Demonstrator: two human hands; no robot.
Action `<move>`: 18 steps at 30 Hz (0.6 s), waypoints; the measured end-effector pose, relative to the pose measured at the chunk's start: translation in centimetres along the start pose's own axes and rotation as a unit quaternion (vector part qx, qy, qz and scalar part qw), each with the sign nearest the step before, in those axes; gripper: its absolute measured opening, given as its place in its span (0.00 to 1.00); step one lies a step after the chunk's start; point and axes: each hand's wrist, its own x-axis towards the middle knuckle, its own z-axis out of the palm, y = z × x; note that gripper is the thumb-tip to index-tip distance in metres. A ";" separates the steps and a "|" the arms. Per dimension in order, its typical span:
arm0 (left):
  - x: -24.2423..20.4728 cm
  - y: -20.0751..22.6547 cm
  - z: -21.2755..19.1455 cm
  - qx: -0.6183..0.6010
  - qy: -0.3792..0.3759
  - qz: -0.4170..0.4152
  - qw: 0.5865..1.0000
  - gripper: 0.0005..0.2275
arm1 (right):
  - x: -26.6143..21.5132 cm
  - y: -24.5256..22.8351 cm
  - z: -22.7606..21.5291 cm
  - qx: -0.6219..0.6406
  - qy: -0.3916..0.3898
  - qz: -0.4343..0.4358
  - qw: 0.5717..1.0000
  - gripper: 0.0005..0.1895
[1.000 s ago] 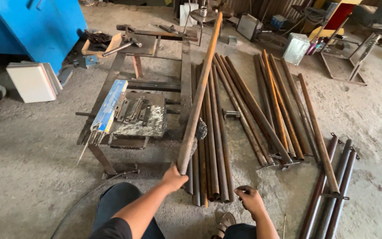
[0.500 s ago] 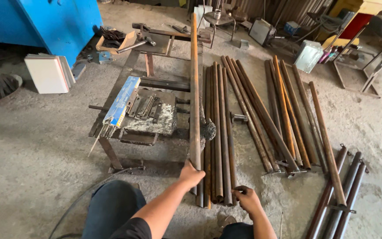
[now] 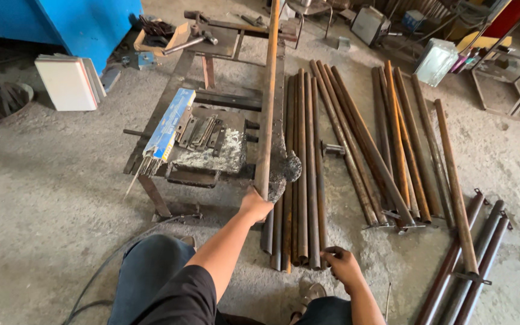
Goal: The person sits on the floor and welds metal rods using a handheld welding torch. They pick up a rod, position it vertically, and apply the torch to the base, creating sparks. The person repeats this process for multiple rods, occasionally adjusting their position or the rod's placement.
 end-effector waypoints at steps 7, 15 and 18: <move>1.9 -1.5 -1.0 -0.072 -0.089 -0.115 0.987 0.33 | -0.6 -0.9 0.1 0.021 -0.012 0.005 1.000 0.17; 1.8 -4.1 -5.2 -0.183 -0.158 -0.129 0.962 0.27 | -0.5 -0.4 -0.1 0.006 -0.019 0.016 1.000 0.16; 1.6 -4.3 -4.9 -0.191 -0.205 -0.131 0.951 0.25 | -0.5 -0.5 0.0 0.000 -0.015 0.025 1.000 0.16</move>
